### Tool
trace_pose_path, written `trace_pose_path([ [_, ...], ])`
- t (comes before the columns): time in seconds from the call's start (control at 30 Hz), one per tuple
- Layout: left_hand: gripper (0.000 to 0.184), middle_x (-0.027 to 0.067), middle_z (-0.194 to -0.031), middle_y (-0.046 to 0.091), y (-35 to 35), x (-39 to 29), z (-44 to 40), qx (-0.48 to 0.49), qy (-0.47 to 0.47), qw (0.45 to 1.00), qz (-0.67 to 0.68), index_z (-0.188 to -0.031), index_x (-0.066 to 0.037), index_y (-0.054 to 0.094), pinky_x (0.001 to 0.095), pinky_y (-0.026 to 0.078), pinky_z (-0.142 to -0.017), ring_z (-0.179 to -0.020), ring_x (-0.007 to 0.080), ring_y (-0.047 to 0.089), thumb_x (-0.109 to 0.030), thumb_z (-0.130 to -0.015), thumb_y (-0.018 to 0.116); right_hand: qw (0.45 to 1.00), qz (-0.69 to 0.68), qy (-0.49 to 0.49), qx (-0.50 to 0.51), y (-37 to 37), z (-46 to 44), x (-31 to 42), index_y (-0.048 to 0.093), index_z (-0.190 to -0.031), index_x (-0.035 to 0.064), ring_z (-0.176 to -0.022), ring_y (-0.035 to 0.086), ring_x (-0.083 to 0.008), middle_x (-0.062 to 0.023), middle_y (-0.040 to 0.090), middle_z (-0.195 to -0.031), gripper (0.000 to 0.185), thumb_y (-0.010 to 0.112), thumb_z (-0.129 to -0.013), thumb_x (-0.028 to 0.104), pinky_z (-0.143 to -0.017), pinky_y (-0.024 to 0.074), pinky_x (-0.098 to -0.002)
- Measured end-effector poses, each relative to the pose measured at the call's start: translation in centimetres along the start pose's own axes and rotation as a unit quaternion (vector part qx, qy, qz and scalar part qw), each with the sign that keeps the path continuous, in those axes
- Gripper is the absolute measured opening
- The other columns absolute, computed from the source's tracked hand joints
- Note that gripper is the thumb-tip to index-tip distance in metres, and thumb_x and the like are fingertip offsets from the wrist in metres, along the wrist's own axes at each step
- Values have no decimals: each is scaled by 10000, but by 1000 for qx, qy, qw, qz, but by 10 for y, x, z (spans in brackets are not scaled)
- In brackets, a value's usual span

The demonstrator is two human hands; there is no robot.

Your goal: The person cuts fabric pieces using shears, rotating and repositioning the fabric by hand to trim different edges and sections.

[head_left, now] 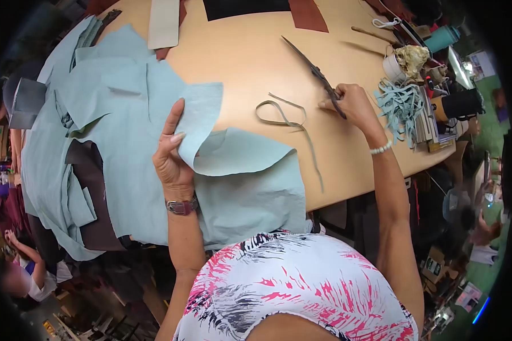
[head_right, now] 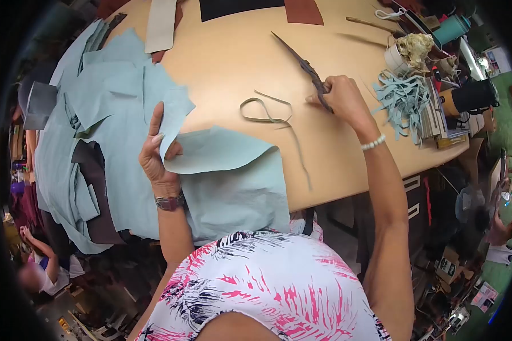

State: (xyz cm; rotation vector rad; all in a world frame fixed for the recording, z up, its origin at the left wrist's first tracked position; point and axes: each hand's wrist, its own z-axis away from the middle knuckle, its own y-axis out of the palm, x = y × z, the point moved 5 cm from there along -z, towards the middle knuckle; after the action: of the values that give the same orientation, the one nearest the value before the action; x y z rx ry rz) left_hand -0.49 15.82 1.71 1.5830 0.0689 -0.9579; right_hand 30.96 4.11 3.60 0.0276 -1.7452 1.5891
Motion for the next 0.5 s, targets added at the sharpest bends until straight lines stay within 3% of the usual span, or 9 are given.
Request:
trace_pose_path([
  [0.1, 649, 149, -1060, 551, 1, 3, 1, -2, -8, 1000, 15, -1335, 54, 285, 188, 269, -391, -433, 51, 354, -20, -721, 480, 996, 53, 17, 64, 0, -9, 11, 567, -717, -40, -543, 533, -166, -94, 492, -566, 291, 736, -650, 187, -523, 431, -332],
  [0.2, 650, 154, -1080, 544, 2, 5, 1, -10, -16, 1000, 5, -1330, 54, 296, 184, 280, -395, -451, 51, 378, -19, -712, 485, 967, 184, -157, -81, 5, 8, 34, 564, -771, -34, -683, 579, -301, -153, 554, -757, 213, 663, -650, 111, -629, 467, -394],
  [0.23, 652, 157, -1092, 540, 3, 6, 1, -15, -19, 1000, 0, -1329, 54, 299, 182, 287, -397, -462, 52, 394, -19, -709, 487, 969, 173, -165, -66, 10, 15, 46, 556, -821, -9, -797, 569, -341, -163, 529, -874, 207, 619, -649, 86, -711, 474, -420],
  [0.33, 657, 170, -1130, 525, 5, 8, 2, -22, -23, 999, -6, -1326, 53, 305, 177, 303, -403, -497, 56, 426, -21, -701, 494, 967, 54, -250, -22, 38, 40, 75, 561, -830, 3, -779, 570, -340, -153, 535, -877, 197, 607, -654, 79, -699, 473, -414],
  [0.43, 664, 181, -1160, 513, -1, 9, 0, -15, -19, 1000, -4, -1329, 51, 304, 177, 314, -410, -515, 62, 444, -24, -698, 498, 967, 111, -229, 7, 53, 30, 57, 595, -898, 45, -742, 575, -283, -112, 569, -842, 246, 597, -652, 33, -658, 469, -357],
  [0.5, 672, 183, -1172, 508, -1, 10, 1, -17, -20, 1000, -5, -1335, 49, 294, 179, 312, -414, -510, 65, 440, -25, -699, 500, 973, 37, -222, 53, 35, 18, 38, 613, -830, 14, -700, 583, -284, -123, 585, -765, 174, 589, -660, 43, -635, 467, -344],
])
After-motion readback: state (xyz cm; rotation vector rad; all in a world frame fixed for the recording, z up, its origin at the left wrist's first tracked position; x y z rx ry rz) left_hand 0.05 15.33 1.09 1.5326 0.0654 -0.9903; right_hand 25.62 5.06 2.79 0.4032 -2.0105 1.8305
